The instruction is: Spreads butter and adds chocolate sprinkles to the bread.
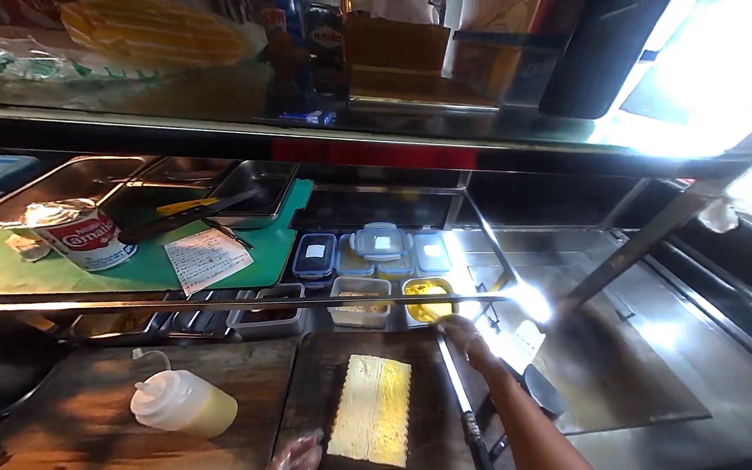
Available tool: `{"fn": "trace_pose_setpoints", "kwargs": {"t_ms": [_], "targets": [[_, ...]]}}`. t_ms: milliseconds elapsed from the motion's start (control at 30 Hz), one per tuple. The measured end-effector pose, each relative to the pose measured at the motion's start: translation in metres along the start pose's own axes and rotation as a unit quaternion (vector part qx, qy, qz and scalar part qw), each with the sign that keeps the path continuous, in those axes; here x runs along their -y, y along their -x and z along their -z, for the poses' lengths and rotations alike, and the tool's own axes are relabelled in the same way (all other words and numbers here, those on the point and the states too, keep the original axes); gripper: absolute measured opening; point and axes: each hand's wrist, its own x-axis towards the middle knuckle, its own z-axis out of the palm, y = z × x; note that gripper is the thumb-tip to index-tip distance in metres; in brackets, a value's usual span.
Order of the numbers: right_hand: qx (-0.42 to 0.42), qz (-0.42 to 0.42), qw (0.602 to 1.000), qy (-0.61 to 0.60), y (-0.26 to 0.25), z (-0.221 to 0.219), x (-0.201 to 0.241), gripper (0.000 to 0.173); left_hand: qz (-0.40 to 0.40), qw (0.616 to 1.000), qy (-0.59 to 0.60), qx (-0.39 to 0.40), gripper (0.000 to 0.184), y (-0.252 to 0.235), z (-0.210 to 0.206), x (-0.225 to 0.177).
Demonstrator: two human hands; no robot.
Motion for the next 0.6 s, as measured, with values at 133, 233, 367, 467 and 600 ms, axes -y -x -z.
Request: {"fn": "trace_pose_setpoints", "kwargs": {"t_ms": [133,233,367,467,600], "targets": [[0.070,-0.032,0.957,-0.278,0.069,-0.022,-0.001,0.026,-0.026,0.997,-0.076,0.000,0.044,-0.021,-0.015,-0.013],[0.144,0.017,0.987,0.066,0.134,-0.062,0.003,0.030,0.007,0.993,-0.115,0.015,0.045,-0.038,-0.028,-0.006],[0.127,0.044,0.937,0.322,0.158,-0.104,-0.004,0.046,0.043,0.978,-0.198,0.047,0.047,-0.043,-0.035,-0.008],[0.139,0.025,0.916,0.375,0.187,-0.111,-0.009,0.045,0.045,0.985,-0.168,0.015,0.044,-0.039,-0.035,0.000],[0.173,0.043,0.916,0.360,0.218,-0.110,-0.005,0.044,0.059,0.992,-0.111,-0.027,0.042,-0.032,-0.037,0.006]]}}
